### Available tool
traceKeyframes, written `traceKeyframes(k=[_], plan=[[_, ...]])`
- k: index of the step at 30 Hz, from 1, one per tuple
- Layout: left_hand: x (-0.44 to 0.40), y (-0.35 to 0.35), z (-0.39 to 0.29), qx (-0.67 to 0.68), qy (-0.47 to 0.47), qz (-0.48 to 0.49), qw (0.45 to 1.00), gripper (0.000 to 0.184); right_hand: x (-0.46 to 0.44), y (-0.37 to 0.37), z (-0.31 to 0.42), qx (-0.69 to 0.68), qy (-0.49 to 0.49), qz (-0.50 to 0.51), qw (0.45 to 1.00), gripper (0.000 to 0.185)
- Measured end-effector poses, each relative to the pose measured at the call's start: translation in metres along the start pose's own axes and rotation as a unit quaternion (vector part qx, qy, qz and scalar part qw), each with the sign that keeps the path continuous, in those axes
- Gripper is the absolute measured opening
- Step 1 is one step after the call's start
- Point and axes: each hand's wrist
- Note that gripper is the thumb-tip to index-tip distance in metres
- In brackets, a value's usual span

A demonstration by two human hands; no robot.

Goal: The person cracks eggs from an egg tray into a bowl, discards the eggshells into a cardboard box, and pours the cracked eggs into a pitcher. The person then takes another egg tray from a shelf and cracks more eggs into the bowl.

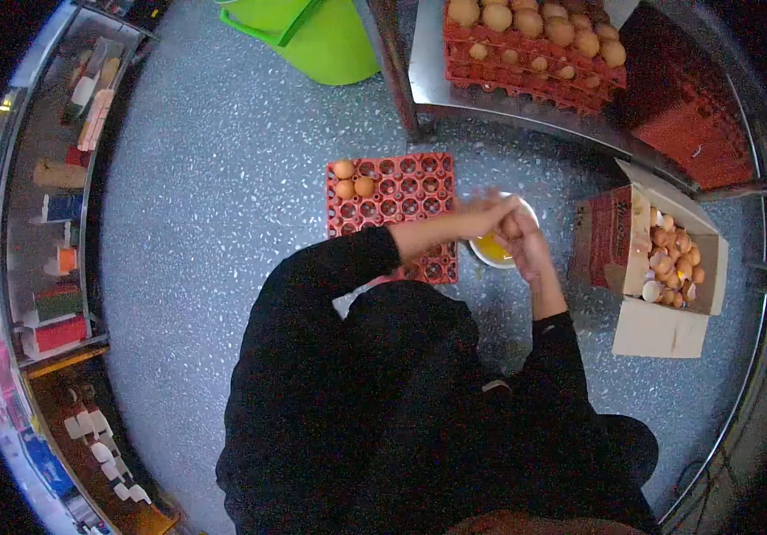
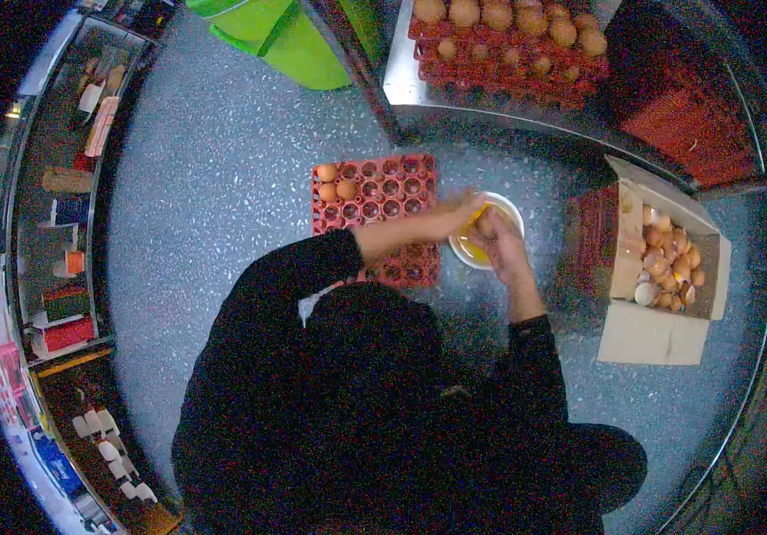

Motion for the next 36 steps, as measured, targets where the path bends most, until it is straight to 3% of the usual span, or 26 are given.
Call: traceKeyframes(k=[1,2,3,4,5,7,11,13,15,17,18,19,21,22,23,24,25,27,28,29,30,31,32,33,34,36], plan=[[0.020,0.026,0.008,-0.070,-0.047,-0.066,0.994,0.078,-0.006,0.009,-0.015,-0.001,-0.002,-0.002,1.000,0.037],[0.037,0.054,0.006,-0.194,0.033,-0.076,0.977,0.064,-0.018,0.024,-0.039,0.013,-0.015,0.000,1.000,0.036],[0.027,0.063,0.059,-0.227,-0.042,-0.209,0.950,0.050,-0.024,0.033,-0.054,0.026,-0.029,0.000,0.999,0.035],[0.028,0.086,0.094,-0.270,-0.132,-0.258,0.918,0.033,-0.019,0.030,-0.053,-0.001,-0.046,-0.004,0.999,0.036],[0.031,0.103,0.125,-0.385,-0.040,-0.287,0.876,0.027,-0.019,0.033,-0.056,-0.003,-0.048,-0.008,0.999,0.036],[0.056,0.122,0.142,-0.547,0.032,-0.272,0.791,0.022,-0.019,0.042,-0.061,0.081,-0.044,-0.007,0.996,0.037],[0.056,0.130,0.181,-0.527,0.022,-0.229,0.818,0.020,-0.029,0.055,-0.063,0.075,-0.043,-0.004,0.996,0.039],[0.051,0.134,0.179,-0.508,0.071,-0.168,0.842,0.018,-0.023,0.056,-0.050,0.124,-0.047,0.009,0.991,0.043],[0.052,0.137,0.178,-0.503,0.038,-0.183,0.844,0.017,-0.021,0.054,-0.046,0.108,-0.041,-0.016,0.993,0.043],[0.061,0.139,0.161,-0.467,0.012,-0.193,0.863,0.023,-0.020,0.058,-0.045,0.137,-0.013,-0.021,0.990,0.042],[0.046,0.145,0.185,-0.386,0.039,-0.220,0.895,0.041,-0.019,0.059,-0.043,0.135,-0.013,-0.028,0.990,0.042],[0.050,0.141,0.160,-0.386,0.034,-0.215,0.897,0.041,-0.018,0.058,-0.042,0.136,-0.003,-0.032,0.990,0.041],[0.060,0.126,0.112,-0.253,-0.019,-0.269,0.929,0.049,-0.014,0.055,-0.041,0.136,0.015,-0.042,0.990,0.038],[0.050,0.113,0.109,-0.097,-0.052,-0.234,0.966,0.046,-0.016,0.054,-0.042,0.135,0.015,-0.050,0.990,0.038],[0.039,0.098,0.104,-0.095,-0.057,-0.228,0.967,0.046,-0.019,0.052,-0.044,0.124,0.023,-0.052,0.991,0.038],[0.027,0.078,0.099,0.039,-0.096,-0.145,0.984,0.043,-0.020,0.051,-0.045,0.114,0.030,-0.054,0.992,0.038],[0.016,0.059,0.093,0.173,-0.131,-0.058,0.974,0.040,-0.019,0.046,-0.043,0.114,0.031,-0.063,0.991,0.038],[-0.002,0.022,0.079,0.310,0.000,0.066,0.948,0.039,-0.017,0.040,-0.036,0.032,0.073,-0.041,0.996,0.036],[-0.010,0.002,0.073,0.311,-0.004,0.074,0.948,0.039,-0.022,0.044,-0.043,0.003,0.122,-0.014,0.992,0.035],[-0.016,-0.018,0.067,0.433,0.033,0.084,0.897,0.039,-0.027,0.047,-0.049,0.005,0.125,-0.021,0.992,0.035],[-0.019,-0.030,0.060,0.546,0.073,0.093,0.829,0.039,-0.029,0.043,-0.050,0.203,0.229,-0.086,0.948,0.035],[-0.020,-0.037,0.055,0.547,0.073,0.099,0.828,0.039,-0.029,0.040,-0.052,0.391,0.318,-0.144,0.852,0.035],[-0.022,-0.043,0.051,0.574,0.069,0.125,0.806,0.042,-0.026,0.042,-0.050,0.463,0.349,-0.157,0.799,0.037],[-0.021,-0.047,0.047,0.601,0.065,0.151,0.782,0.047,-0.021,0.042,-0.047,0.466,0.347,-0.158,0.798,0.037],[-0.031,-0.053,0.056,0.590,0.052,0.150,0.792,0.057,-0.016,0.042,-0.042,0.474,0.366,-0.147,0.787,0.039],[-0.041,-0.057,0.065,0.603,0.043,0.131,0.785,0.059,-0.011,0.039,-0.034,0.483,0.386,-0.135,0.775,0.041]])
Point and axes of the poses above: each hand's wrist, its own x-axis away from the middle knuckle, its own y-axis out of the back of the hand, z = x × y, and after that the axes turned 7 degrees about x, right-handed
